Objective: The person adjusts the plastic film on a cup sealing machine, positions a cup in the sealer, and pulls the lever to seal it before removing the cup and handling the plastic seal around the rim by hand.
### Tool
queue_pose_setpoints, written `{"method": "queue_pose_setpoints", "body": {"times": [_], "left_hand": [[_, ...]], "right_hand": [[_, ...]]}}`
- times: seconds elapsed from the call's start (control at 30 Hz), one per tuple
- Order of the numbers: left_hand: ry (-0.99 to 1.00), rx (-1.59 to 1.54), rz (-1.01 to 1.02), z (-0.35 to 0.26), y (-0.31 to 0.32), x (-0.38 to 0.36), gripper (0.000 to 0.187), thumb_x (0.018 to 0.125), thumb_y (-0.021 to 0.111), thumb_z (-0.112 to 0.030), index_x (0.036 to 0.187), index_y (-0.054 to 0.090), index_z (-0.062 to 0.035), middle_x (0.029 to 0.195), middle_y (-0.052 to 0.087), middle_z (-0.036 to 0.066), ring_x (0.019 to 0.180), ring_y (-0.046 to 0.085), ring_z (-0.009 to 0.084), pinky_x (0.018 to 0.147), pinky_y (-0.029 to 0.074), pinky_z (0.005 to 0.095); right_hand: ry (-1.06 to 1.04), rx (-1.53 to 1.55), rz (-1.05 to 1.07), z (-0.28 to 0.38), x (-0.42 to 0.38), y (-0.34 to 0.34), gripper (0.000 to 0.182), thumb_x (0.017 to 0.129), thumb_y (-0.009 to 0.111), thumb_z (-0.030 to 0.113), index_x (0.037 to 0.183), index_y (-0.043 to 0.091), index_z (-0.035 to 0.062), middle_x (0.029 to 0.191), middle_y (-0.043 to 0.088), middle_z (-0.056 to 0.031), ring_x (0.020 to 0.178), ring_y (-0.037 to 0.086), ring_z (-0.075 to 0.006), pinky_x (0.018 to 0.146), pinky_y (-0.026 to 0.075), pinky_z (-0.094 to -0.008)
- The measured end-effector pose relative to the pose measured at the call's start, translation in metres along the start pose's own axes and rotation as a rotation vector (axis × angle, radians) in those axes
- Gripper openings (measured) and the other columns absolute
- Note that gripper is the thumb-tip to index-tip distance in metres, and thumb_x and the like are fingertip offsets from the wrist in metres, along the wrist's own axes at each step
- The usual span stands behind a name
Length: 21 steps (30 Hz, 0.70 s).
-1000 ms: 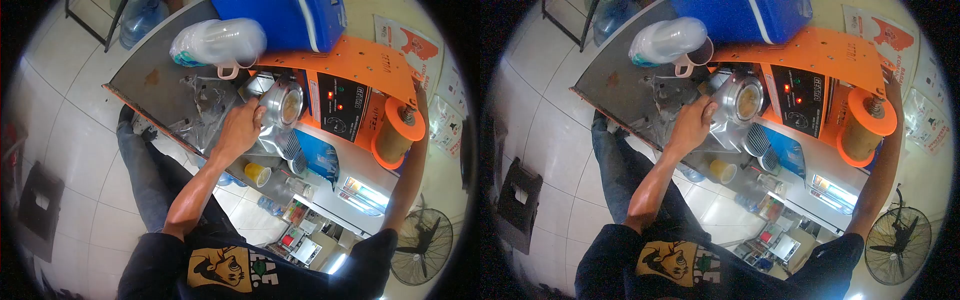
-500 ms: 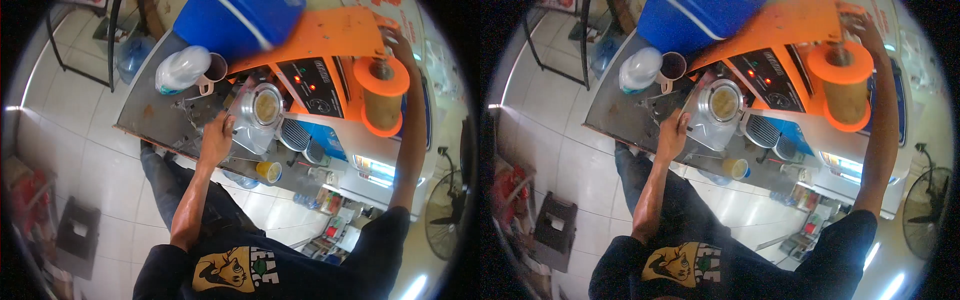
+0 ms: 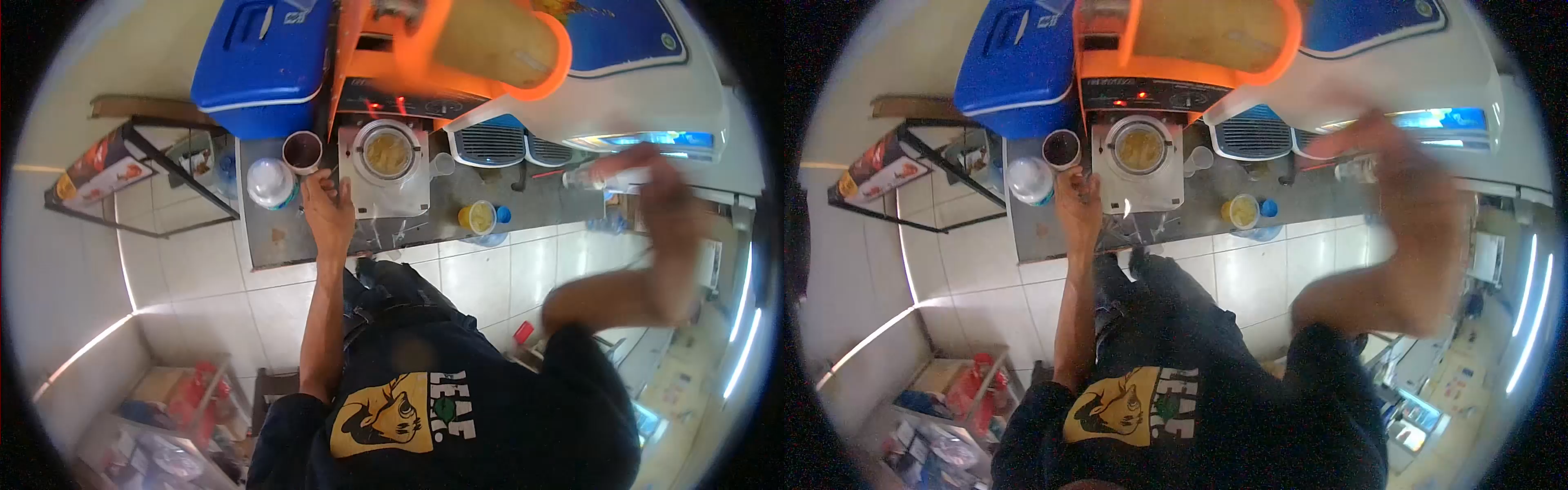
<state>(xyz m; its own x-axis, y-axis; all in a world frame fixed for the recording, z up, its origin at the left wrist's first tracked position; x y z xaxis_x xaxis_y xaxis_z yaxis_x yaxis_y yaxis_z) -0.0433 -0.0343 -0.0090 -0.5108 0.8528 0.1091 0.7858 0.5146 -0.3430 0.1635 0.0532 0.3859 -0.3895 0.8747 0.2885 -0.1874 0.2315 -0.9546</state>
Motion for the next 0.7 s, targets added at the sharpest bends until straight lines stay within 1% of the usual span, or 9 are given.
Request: {"method": "queue_pose_setpoints", "body": {"times": [0.13, 0.2, 0.27, 0.37, 0.47, 0.53, 0.57, 0.63, 0.7], "left_hand": [[0.073, 0.108, 0.234, 0.005, 0.028, 0.031, 0.041, 0.084, 0.074, -0.015, 0.115, 0.055, 0.0047, 0.1, 0.056, 0.019, 0.083, 0.059, 0.0341, 0.074, 0.048, 0.0442], [0.084, 0.198, 0.275, -0.006, 0.032, 0.031, 0.039, 0.086, 0.072, -0.015, 0.115, 0.055, 0.0052, 0.098, 0.056, 0.018, 0.084, 0.059, 0.0339, 0.075, 0.048, 0.0447], [0.104, 0.276, 0.282, -0.013, 0.042, 0.039, 0.037, 0.087, 0.07, -0.015, 0.114, 0.055, 0.0058, 0.096, 0.057, 0.018, 0.084, 0.059, 0.0336, 0.075, 0.048, 0.0451], [0.126, 0.292, 0.255, -0.001, 0.036, 0.029, 0.04, 0.09, 0.067, -0.02, 0.117, 0.054, 0.0064, 0.091, 0.056, 0.017, 0.083, 0.059, 0.0335, 0.076, 0.048, 0.0442], [0.174, 0.306, 0.035, 0.032, 0.016, 0.024, 0.038, 0.094, 0.063, -0.023, 0.12, 0.054, 0.0026, 0.101, 0.06, 0.016, 0.089, 0.061, 0.0317, 0.08, 0.048, 0.0428], [-0.514, -0.431, 0.108, 0.103, 0.01, 0.021, 0.04, 0.101, 0.048, -0.04, 0.118, 0.058, -0.0057, 0.115, 0.062, 0.012, 0.1, 0.061, 0.0284, 0.085, 0.049, 0.0437], [-0.512, -0.432, 0.127, 0.099, 0.015, 0.024, 0.04, 0.101, 0.048, -0.04, 0.118, 0.058, -0.0057, 0.115, 0.062, 0.012, 0.1, 0.061, 0.0284, 0.085, 0.049, 0.0437], [-0.923, -1.203, 0.303, 0.086, 0.036, 0.014, 0.042, 0.104, 0.04, -0.037, 0.127, 0.057, -0.0062, 0.122, 0.064, 0.011, 0.105, 0.064, 0.0256, 0.094, 0.049, 0.0403], [-0.926, -1.202, 0.321, 0.103, 0.058, 0.016, 0.047, 0.104, 0.037, -0.04, 0.131, 0.055, -0.0058, 0.124, 0.064, 0.011, 0.108, 0.064, 0.0263, 0.096, 0.049, 0.041]], "right_hand": [[0.402, 0.262, 0.295, -0.021, -0.111, 0.224, 0.038, 0.091, 0.065, 0.032, 0.106, 0.06, -0.0021, 0.099, 0.062, -0.0287, 0.095, 0.062, -0.0439, 0.08, 0.051, -0.0491], [0.56, 0.464, 0.215, -0.026, -0.132, 0.312, 0.041, 0.088, 0.067, 0.034, 0.104, 0.063, -0.0036, 0.096, 0.062, -0.0317, 0.09, 0.063, -0.0477, 0.075, 0.052, -0.0511], [0.522, 0.463, -0.106, -0.018, -0.131, 0.351, 0.042, 0.087, 0.068, 0.034, 0.107, 0.063, -0.0021, 0.105, 0.062, -0.0303, 0.089, 0.063, -0.0497, 0.074, 0.053, -0.0518], [0.668, 0.487, -0.028, 0.0, -0.112, 0.353, 0.039, 0.083, 0.074, 0.031, 0.105, 0.067, -0.0001, 0.101, 0.063, -0.0249, 0.087, 0.063, -0.0457, 0.073, 0.051, -0.0511], [0.675, 0.499, -0.052, -0.006, -0.111, 0.359, 0.036, 0.081, 0.076, 0.027, 0.103, 0.064, 0.0017, 0.099, 0.063, -0.0229, 0.086, 0.064, -0.0448, 0.072, 0.051, -0.0508], [0.698, 0.504, -0.088, -0.008, -0.11, 0.358, 0.034, 0.08, 0.077, 0.025, 0.102, 0.063, 0.0022, 0.098, 0.064, -0.022, 0.085, 0.064, -0.0447, 0.071, 0.051, -0.0506], [0.677, 0.521, -0.065, -0.008, -0.11, 0.357, 0.033, 0.08, 0.077, 0.023, 0.1, 0.061, 0.0028, 0.096, 0.064, -0.0212, 0.084, 0.065, -0.0435, 0.07, 0.051, -0.0501], [0.659, 0.524, -0.036, -0.008, -0.111, 0.358, 0.032, 0.079, 0.077, 0.022, 0.098, 0.06, 0.0033, 0.093, 0.065, -0.0203, 0.083, 0.065, -0.0423, 0.069, 0.052, -0.0496], [0.647, 0.579, 0.018, -0.006, -0.113, 0.363, 0.026, 0.081, 0.076, 0.02, 0.092, 0.06, 0.0028, 0.09, 0.066, -0.0179, 0.076, 0.067, -0.0372, 0.067, 0.052, -0.0468]]}}
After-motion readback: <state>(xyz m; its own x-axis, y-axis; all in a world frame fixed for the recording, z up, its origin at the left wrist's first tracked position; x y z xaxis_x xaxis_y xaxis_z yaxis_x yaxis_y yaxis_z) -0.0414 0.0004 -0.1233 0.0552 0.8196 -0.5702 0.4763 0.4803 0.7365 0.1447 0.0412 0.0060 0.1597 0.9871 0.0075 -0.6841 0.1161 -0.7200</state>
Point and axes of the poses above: each hand's wrist, its own x-axis towards the middle knuckle, its own y-axis out of the palm, z = x × y, the point moved 2 cm from there along x, towards the middle knuckle
